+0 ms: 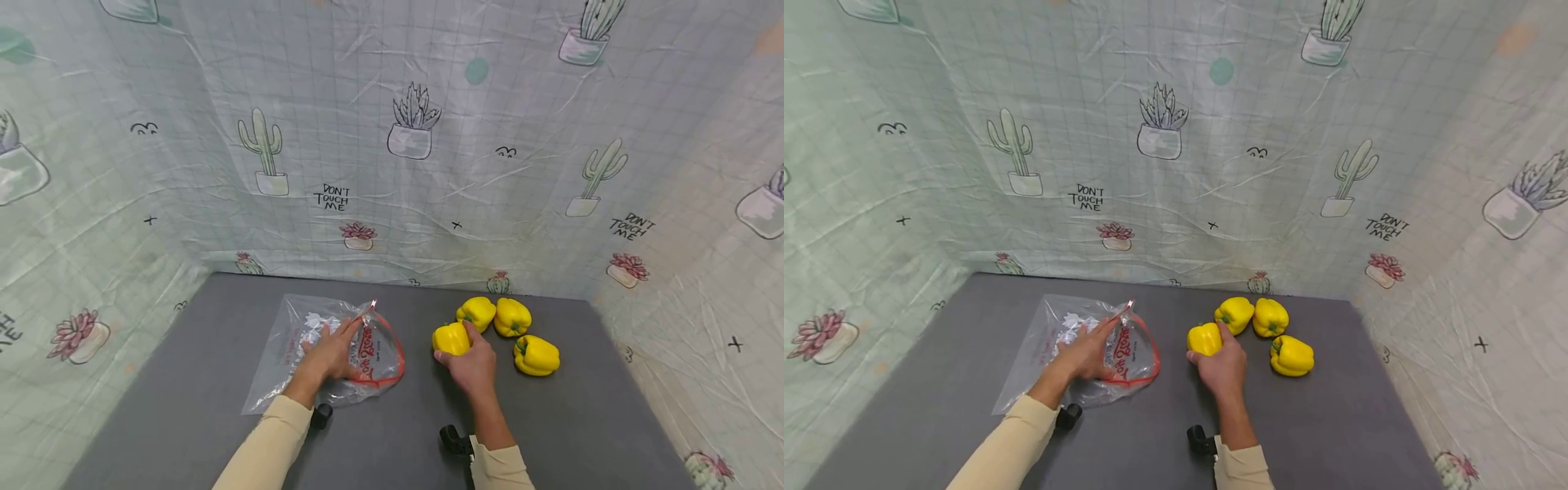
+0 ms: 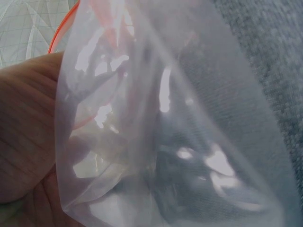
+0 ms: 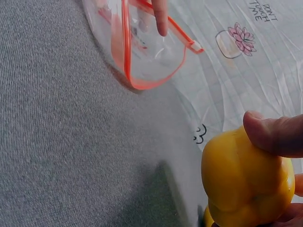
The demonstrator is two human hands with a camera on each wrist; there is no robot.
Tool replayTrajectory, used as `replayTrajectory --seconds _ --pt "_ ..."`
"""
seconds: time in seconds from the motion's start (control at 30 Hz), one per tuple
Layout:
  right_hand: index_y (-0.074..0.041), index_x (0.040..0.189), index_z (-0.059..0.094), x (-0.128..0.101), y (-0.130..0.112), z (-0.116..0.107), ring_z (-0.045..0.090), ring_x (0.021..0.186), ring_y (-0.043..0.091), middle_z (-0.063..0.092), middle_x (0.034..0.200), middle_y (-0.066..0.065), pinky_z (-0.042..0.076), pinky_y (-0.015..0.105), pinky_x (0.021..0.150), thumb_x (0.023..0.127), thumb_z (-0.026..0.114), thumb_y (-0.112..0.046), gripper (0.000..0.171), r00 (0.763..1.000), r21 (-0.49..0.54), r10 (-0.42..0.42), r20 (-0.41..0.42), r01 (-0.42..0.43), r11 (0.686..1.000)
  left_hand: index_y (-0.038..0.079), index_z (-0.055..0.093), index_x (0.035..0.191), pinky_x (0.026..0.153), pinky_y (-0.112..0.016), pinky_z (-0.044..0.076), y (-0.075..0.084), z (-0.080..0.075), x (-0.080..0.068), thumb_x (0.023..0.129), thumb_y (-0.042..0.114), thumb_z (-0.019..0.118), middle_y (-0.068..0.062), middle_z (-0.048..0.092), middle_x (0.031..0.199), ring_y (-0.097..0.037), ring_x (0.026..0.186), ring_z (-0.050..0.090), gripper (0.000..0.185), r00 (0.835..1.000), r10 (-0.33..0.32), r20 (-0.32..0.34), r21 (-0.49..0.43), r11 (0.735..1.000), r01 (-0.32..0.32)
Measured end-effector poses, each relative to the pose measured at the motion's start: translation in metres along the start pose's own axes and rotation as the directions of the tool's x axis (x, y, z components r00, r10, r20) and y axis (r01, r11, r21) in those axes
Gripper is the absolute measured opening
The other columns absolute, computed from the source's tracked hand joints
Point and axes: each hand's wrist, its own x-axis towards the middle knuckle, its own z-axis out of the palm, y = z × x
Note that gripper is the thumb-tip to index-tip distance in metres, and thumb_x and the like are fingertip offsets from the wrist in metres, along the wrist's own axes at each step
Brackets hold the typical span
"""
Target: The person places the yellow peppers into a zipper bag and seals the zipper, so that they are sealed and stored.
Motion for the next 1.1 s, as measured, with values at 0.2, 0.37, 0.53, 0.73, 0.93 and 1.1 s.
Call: replayTrajectory --seconds 0.2,0.37,0.53,0.73,0.93,1.1 --pt "-0.01 0.157 0.046 -0.003 -0.005 0.003 0.056 0.127 0.044 0.056 0.15 0.026 0.045 0.064 0.109 0.081 0.089 -0.021 0.088 1.0 0.013 -0.008 0.001 0.008 1.0 0.026 0.028 0.165 0.106 -0.092 0.021 -0.001 0.001 0.0 0.07 0.037 0.096 -0.006 0.029 0.173 -0.057 0.156 0.021 0.117 1.0 -0.014 0.004 0.001 1.0 0.014" --pt "-0.01 0.158 0.046 -0.004 -0.006 0.005 0.056 0.129 0.044 0.055 0.152 0.025 0.045 0.063 0.11 0.081 0.089 -0.021 0.089 1.0 0.03 -0.005 0.01 0.005 1.0 0.026 0.028 0.165 0.106 -0.092 0.02 -0.001 0.001 0.001 0.071 0.036 0.096 -0.006 0.029 0.173 -0.057 0.156 0.019 0.117 1.0 -0.015 0.006 -0.005 1.0 0.015" --pt "-0.01 0.158 0.045 -0.002 -0.007 0.007 0.055 0.131 0.043 0.052 0.155 0.023 0.044 0.062 0.112 0.081 0.088 -0.02 0.088 1.0 0.037 -0.003 0.02 0.002 0.999 0.025 0.027 0.165 0.106 -0.092 0.019 0.0 0.0 0.001 0.071 0.036 0.096 -0.006 0.028 0.174 -0.057 0.156 0.019 0.117 1.0 -0.015 0.01 -0.009 1.0 0.015" --pt "-0.009 0.156 0.049 -0.003 -0.01 0.011 0.057 0.128 0.043 0.055 0.152 0.024 0.046 0.063 0.11 0.079 0.09 -0.018 0.087 1.0 0.043 -0.015 0.016 0.014 0.999 0.025 0.027 0.165 0.106 -0.092 0.02 0.001 0.0 0.001 0.071 0.037 0.096 -0.006 0.028 0.174 -0.057 0.156 0.019 0.117 1.0 -0.016 0.013 -0.001 1.0 0.016" --pt "-0.009 0.154 0.05 -0.005 -0.013 0.014 0.059 0.126 0.043 0.058 0.149 0.024 0.048 0.062 0.107 0.078 0.09 -0.017 0.086 0.999 0.04 -0.041 0.026 0.04 0.998 0.026 0.028 0.165 0.105 -0.092 0.02 0.0 0.001 0.001 0.071 0.037 0.096 -0.007 0.03 0.173 -0.058 0.156 0.02 0.116 1.0 -0.013 0.004 -0.004 1.0 0.013" --pt "-0.009 0.154 0.051 -0.005 -0.013 0.017 0.059 0.128 0.043 0.058 0.15 0.023 0.047 0.062 0.108 0.078 0.09 -0.017 0.086 0.999 0.041 -0.041 0.036 0.04 0.998 0.026 0.029 0.165 0.105 -0.091 0.022 0.001 0.0 0.0 0.07 0.036 0.096 -0.006 0.03 0.173 -0.057 0.156 0.021 0.116 1.0 -0.014 0.004 0.001 1.0 0.014"
